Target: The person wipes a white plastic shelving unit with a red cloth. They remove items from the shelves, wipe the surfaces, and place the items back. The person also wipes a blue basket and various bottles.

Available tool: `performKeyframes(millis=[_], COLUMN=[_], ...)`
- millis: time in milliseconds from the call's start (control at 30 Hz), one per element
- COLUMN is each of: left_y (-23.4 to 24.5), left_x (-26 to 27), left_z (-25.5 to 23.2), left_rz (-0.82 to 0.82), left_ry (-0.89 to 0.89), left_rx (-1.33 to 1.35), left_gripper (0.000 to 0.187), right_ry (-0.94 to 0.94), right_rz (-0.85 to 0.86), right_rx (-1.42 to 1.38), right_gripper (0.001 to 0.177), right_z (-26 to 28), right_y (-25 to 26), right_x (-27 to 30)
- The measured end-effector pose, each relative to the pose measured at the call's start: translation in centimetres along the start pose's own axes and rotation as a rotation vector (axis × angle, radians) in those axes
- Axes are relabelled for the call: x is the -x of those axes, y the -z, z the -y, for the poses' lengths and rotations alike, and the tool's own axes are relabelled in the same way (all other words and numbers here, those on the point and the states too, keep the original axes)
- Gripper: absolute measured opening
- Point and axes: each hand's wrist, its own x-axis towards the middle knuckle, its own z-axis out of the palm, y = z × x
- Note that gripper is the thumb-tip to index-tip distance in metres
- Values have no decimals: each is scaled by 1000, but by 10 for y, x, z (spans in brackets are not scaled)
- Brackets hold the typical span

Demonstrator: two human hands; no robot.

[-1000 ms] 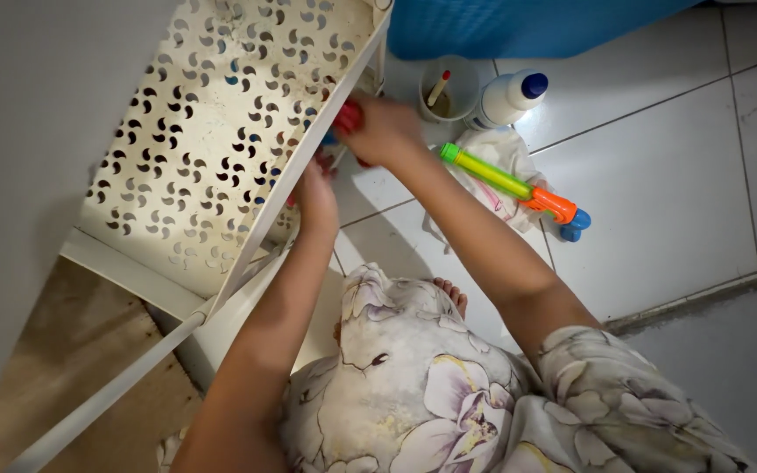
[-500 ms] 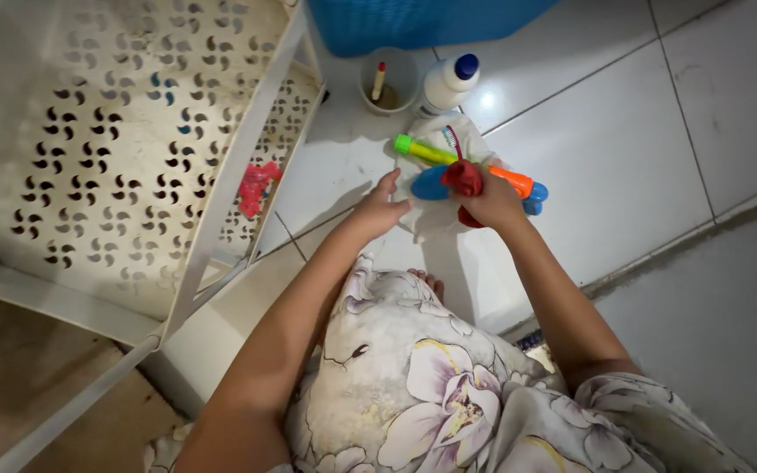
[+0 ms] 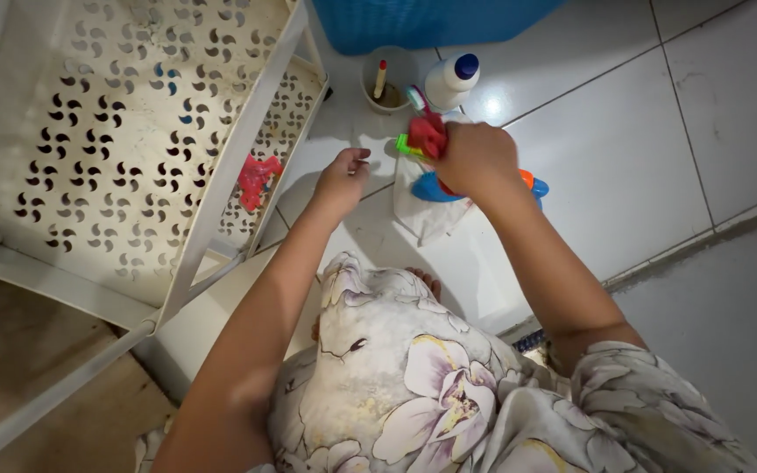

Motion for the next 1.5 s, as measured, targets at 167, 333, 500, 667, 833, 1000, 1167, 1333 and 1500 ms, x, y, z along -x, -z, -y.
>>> performKeyframes(millis=[167, 333, 500, 667, 833, 1000, 1167, 1333, 1500], left_y=[4, 8, 9, 11, 20, 24, 23, 30, 35], left_x=[10, 17, 18, 24, 33, 36, 31, 27, 27], left_z=[-17, -25, -25, -29, -49, -65, -59, -48, -41], left_rz=[3, -39, -44, -35, 14, 115, 120, 50, -15], left_ry=[-29, -9, -30, -33, -49, -202, -241, -229, -241], left_rx=[12, 30, 31, 96, 178, 392, 439, 440, 415], left_gripper=[38, 37, 36, 34, 46, 59, 58, 52, 49], right_ry=[-55, -49, 99, 188, 9, 43, 23, 175, 296], right_rz=[172, 285, 203, 238, 323, 317, 197, -37, -123], right_rx=[-1173, -1877, -1950, -1976, -2111, -2023, -1998, -1966, -1891], right_gripper=[44, 48, 53, 54, 57, 54, 40, 32, 31], right_z=[8, 15, 18, 21, 29, 31, 27, 37, 46], right_y=[-7, -9, -15, -15, 4, 12, -2, -1, 7], right_x=[-41, -18, 0, -6, -2, -4, -18, -11, 3])
